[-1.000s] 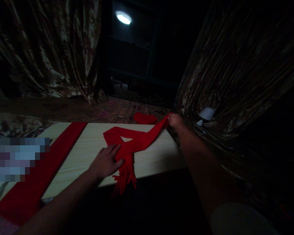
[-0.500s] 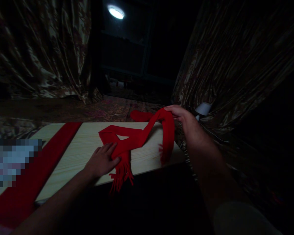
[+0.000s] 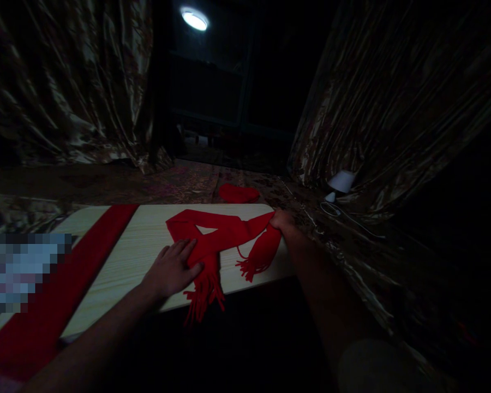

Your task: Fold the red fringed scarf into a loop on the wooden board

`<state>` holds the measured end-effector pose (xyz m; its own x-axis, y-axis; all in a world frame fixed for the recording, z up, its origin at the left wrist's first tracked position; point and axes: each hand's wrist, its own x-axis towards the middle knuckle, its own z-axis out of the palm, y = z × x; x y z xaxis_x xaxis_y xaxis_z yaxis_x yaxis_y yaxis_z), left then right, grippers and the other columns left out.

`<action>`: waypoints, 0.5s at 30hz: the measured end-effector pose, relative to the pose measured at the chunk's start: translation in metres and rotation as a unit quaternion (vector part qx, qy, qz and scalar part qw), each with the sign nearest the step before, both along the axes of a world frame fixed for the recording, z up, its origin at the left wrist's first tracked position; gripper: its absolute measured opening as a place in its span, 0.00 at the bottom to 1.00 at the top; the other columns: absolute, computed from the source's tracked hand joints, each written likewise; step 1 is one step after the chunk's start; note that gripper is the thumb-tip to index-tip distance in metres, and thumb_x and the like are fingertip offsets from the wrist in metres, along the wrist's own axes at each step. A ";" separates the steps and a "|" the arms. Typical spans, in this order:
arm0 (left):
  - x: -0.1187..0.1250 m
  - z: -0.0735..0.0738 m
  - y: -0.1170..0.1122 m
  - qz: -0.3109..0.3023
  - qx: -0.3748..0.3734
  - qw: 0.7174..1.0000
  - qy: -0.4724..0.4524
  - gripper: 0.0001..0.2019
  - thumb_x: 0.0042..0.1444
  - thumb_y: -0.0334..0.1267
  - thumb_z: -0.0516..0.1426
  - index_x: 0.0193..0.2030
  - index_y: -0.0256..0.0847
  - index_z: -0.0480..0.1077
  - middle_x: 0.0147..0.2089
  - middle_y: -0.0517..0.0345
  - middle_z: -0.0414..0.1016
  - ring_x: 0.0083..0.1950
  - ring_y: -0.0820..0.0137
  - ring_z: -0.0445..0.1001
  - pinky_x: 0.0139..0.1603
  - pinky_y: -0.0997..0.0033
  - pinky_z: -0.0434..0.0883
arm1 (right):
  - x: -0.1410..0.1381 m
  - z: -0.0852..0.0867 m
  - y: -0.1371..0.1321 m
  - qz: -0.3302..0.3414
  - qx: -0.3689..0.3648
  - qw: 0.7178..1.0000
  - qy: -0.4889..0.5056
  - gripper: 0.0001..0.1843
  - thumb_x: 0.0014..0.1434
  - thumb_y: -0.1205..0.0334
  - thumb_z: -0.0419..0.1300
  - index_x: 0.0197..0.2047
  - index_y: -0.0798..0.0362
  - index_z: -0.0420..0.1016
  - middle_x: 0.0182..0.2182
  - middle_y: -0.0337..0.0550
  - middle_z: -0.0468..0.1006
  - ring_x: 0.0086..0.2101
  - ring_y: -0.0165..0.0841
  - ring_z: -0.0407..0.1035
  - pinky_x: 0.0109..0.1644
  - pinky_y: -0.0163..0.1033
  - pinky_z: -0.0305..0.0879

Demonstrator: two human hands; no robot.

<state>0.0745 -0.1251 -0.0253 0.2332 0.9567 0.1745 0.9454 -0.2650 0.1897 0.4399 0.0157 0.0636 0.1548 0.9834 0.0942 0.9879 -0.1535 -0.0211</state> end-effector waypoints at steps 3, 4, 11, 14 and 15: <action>0.000 0.002 -0.001 0.002 -0.007 1.000 0.003 0.41 0.63 0.60 0.45 0.76 0.35 0.52 0.74 0.41 0.57 0.75 0.52 0.54 0.71 0.50 0.51 | -0.005 -0.004 -0.002 0.095 0.033 0.993 -0.066 0.32 0.57 0.64 0.63 0.66 0.51 0.70 0.63 0.58 0.69 0.62 0.47 0.63 0.63 0.47 0.60; 0.000 0.002 -0.001 0.001 -0.008 1.000 0.003 0.41 0.63 0.60 0.45 0.76 0.35 0.52 0.74 0.42 0.56 0.75 0.52 0.54 0.72 0.50 0.51 | -0.009 -0.005 -0.003 0.132 0.031 0.988 -0.080 0.31 0.57 0.65 0.62 0.65 0.48 0.72 0.64 0.56 0.69 0.63 0.48 0.61 0.65 0.48 0.59; 0.000 -0.002 0.001 0.001 0.001 1.000 -0.007 0.41 0.63 0.61 0.45 0.75 0.35 0.53 0.74 0.43 0.57 0.75 0.53 0.54 0.72 0.52 0.51 | -0.038 -0.005 0.010 0.149 0.033 0.988 -0.035 0.27 0.65 0.71 0.50 0.65 0.54 0.72 0.58 0.56 0.75 0.57 0.41 0.70 0.63 0.41 0.61; 0.000 -0.002 0.000 0.002 0.002 1.000 -0.008 0.41 0.63 0.61 0.45 0.75 0.35 0.53 0.74 0.43 0.57 0.75 0.53 0.54 0.72 0.50 0.51 | -0.041 -0.010 0.014 0.142 0.086 0.986 -0.013 0.38 0.63 0.76 0.48 0.75 0.54 0.53 0.69 0.52 0.61 0.65 0.35 0.60 0.68 0.36 0.53; 0.000 -0.002 0.000 0.002 0.002 1.000 -0.007 0.41 0.63 0.61 0.45 0.75 0.35 0.53 0.74 0.42 0.57 0.75 0.52 0.54 0.72 0.50 0.51 | -0.040 -0.013 0.013 0.140 0.074 0.987 -0.009 0.39 0.61 0.76 0.49 0.76 0.56 0.50 0.71 0.54 0.57 0.66 0.37 0.58 0.68 0.36 0.53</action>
